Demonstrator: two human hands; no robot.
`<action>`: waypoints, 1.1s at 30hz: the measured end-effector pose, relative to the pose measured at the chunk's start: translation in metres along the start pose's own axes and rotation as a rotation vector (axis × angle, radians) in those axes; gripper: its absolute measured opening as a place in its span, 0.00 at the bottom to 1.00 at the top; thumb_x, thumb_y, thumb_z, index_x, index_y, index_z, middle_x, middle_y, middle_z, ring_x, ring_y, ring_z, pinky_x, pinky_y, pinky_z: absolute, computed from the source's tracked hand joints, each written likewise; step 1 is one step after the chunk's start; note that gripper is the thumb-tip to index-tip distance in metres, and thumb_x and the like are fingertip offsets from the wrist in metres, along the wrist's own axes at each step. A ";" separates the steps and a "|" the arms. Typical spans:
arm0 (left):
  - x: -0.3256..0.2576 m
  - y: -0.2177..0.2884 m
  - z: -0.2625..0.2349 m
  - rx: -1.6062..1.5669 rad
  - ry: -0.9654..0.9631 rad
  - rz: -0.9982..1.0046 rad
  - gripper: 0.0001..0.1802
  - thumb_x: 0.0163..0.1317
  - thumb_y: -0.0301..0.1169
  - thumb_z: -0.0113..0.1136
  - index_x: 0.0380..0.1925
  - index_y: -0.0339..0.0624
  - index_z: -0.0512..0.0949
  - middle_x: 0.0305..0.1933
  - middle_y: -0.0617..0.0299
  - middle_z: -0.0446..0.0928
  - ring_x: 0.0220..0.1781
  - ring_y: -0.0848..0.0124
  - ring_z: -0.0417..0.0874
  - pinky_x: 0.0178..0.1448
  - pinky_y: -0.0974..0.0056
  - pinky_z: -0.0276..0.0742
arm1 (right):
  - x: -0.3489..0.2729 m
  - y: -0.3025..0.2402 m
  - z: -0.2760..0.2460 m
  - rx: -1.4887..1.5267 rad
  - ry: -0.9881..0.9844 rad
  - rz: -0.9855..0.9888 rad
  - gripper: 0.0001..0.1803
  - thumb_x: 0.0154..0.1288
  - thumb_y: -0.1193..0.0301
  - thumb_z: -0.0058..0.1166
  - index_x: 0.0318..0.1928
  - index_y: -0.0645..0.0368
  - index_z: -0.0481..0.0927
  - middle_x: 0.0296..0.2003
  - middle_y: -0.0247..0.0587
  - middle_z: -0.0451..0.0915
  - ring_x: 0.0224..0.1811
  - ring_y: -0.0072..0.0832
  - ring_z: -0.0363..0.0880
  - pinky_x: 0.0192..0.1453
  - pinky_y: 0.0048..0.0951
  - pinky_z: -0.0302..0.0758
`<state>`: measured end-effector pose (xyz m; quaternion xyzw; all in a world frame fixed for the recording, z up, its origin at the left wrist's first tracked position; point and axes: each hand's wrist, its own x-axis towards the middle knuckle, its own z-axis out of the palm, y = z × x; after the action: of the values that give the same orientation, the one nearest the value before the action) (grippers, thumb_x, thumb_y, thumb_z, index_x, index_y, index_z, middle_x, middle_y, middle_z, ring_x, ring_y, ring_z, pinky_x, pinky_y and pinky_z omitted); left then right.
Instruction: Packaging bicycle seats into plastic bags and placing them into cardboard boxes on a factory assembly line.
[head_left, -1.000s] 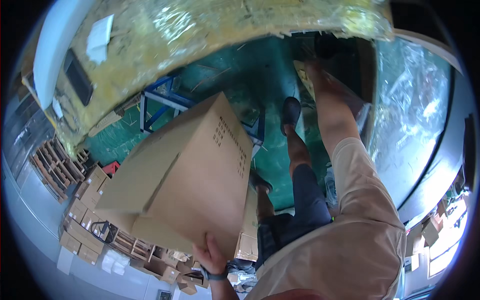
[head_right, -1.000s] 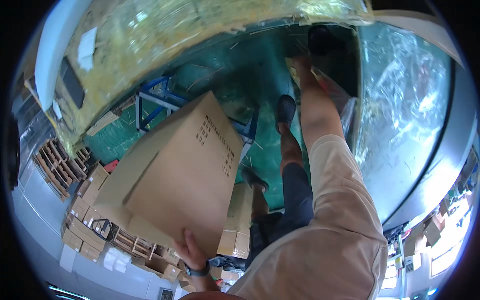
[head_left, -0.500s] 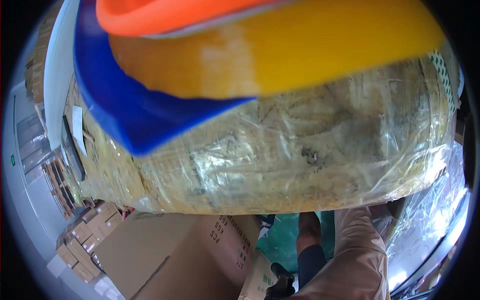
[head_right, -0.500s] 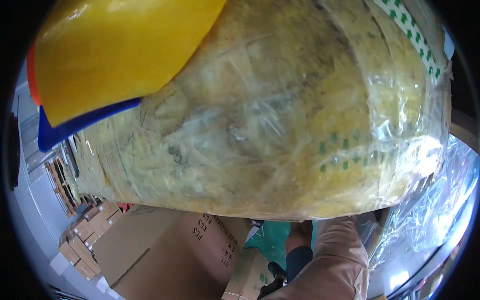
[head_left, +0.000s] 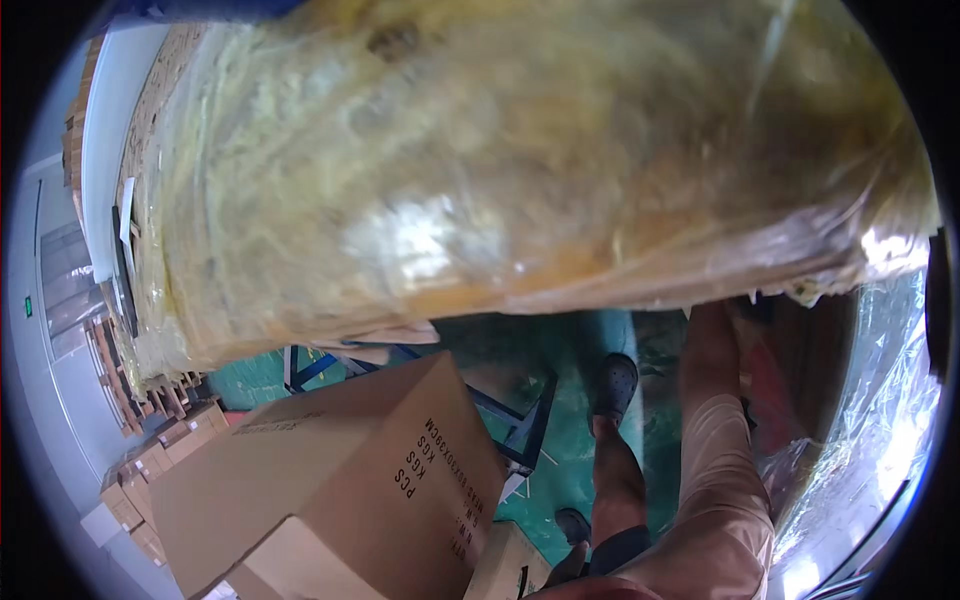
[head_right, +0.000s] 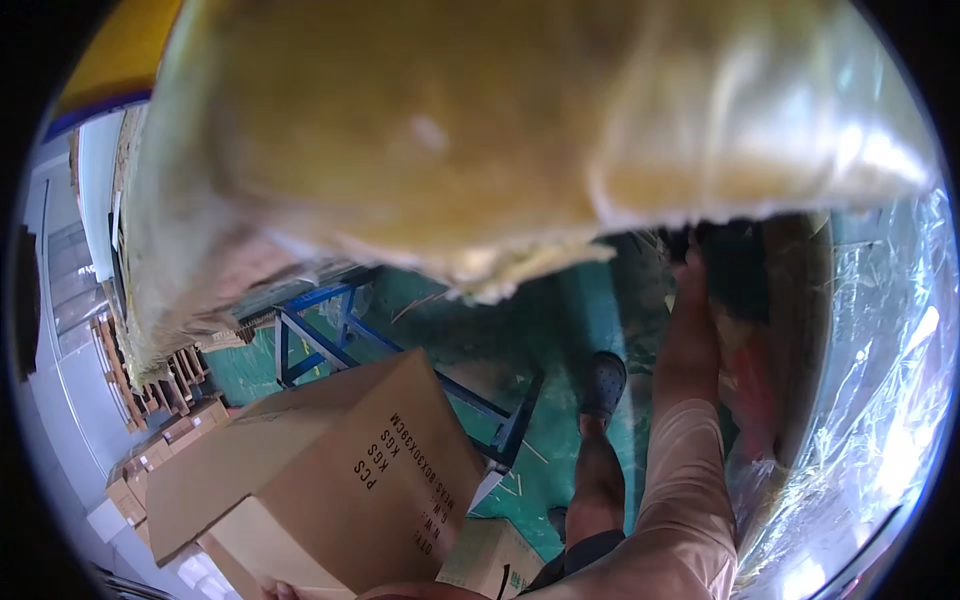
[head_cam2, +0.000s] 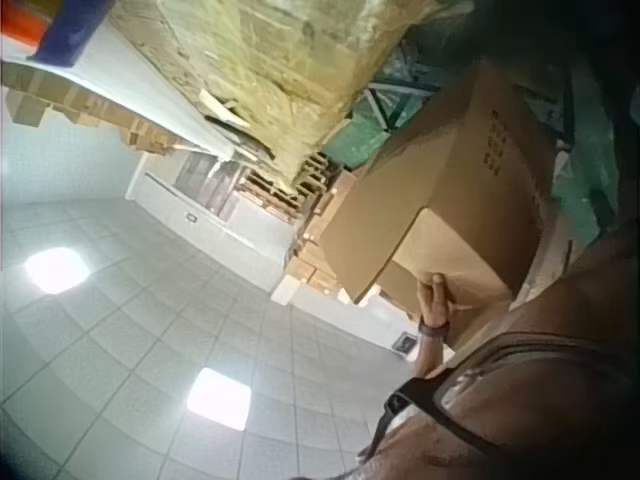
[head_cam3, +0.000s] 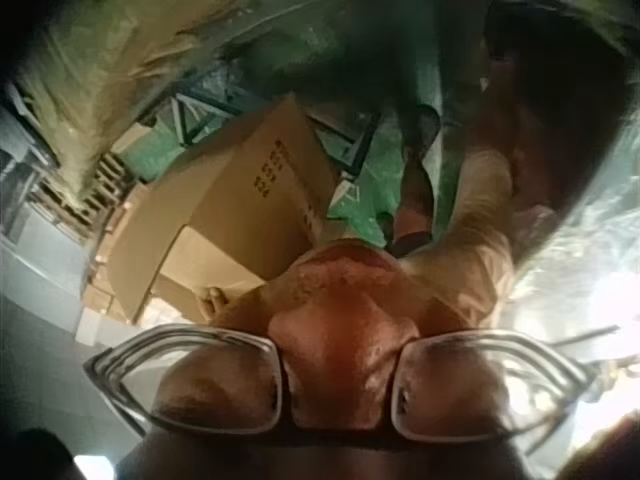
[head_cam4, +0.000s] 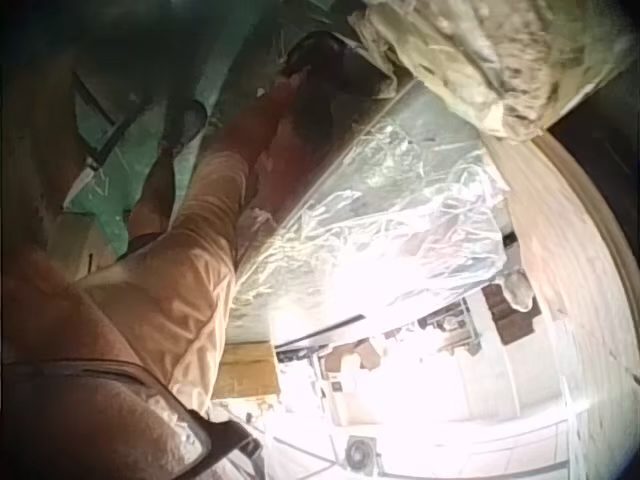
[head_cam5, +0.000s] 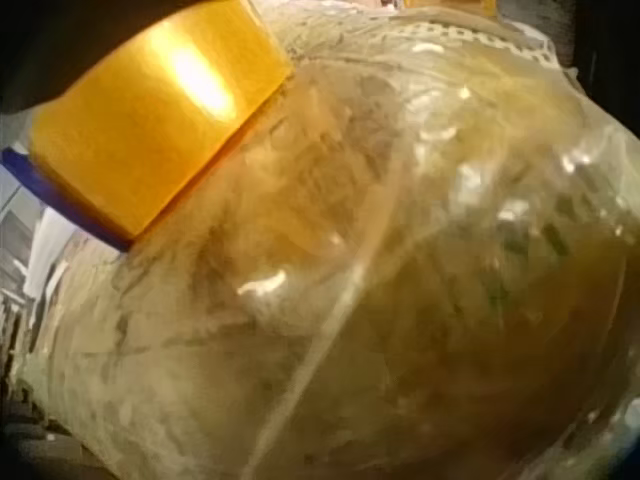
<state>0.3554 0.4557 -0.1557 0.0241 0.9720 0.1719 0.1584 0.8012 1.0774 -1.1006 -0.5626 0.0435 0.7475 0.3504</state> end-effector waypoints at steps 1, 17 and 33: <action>0.009 -0.021 0.008 -0.064 0.106 -0.048 0.26 0.72 0.23 0.70 0.66 0.20 0.76 0.69 0.40 0.80 0.66 0.62 0.82 0.70 0.62 0.81 | -0.001 0.009 -0.003 0.053 -0.016 0.018 0.25 0.71 0.46 0.68 0.60 0.42 0.83 0.46 0.33 0.88 0.40 0.35 0.83 0.36 0.36 0.78; 0.096 0.108 0.061 0.507 -0.665 0.156 0.19 0.76 0.40 0.63 0.52 0.31 0.81 0.31 0.42 0.86 0.33 0.50 0.90 0.39 0.47 0.81 | -0.299 0.115 0.052 -0.320 0.351 -0.493 0.39 0.58 0.57 0.82 0.65 0.56 0.78 0.51 0.40 0.83 0.45 0.35 0.85 0.40 0.40 0.88; 0.062 0.039 0.001 0.465 -0.413 0.471 0.29 0.76 0.54 0.56 0.53 0.37 0.84 0.50 0.35 0.86 0.55 0.35 0.87 0.61 0.38 0.83 | -0.907 0.124 0.133 -1.620 0.258 -0.303 0.59 0.38 0.55 0.86 0.67 0.69 0.67 0.67 0.64 0.73 0.67 0.60 0.78 0.70 0.52 0.80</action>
<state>0.2966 0.4991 -0.1616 0.3157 0.9006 -0.0300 0.2972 0.7321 0.6147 -0.3029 -0.7215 -0.5441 0.4218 -0.0736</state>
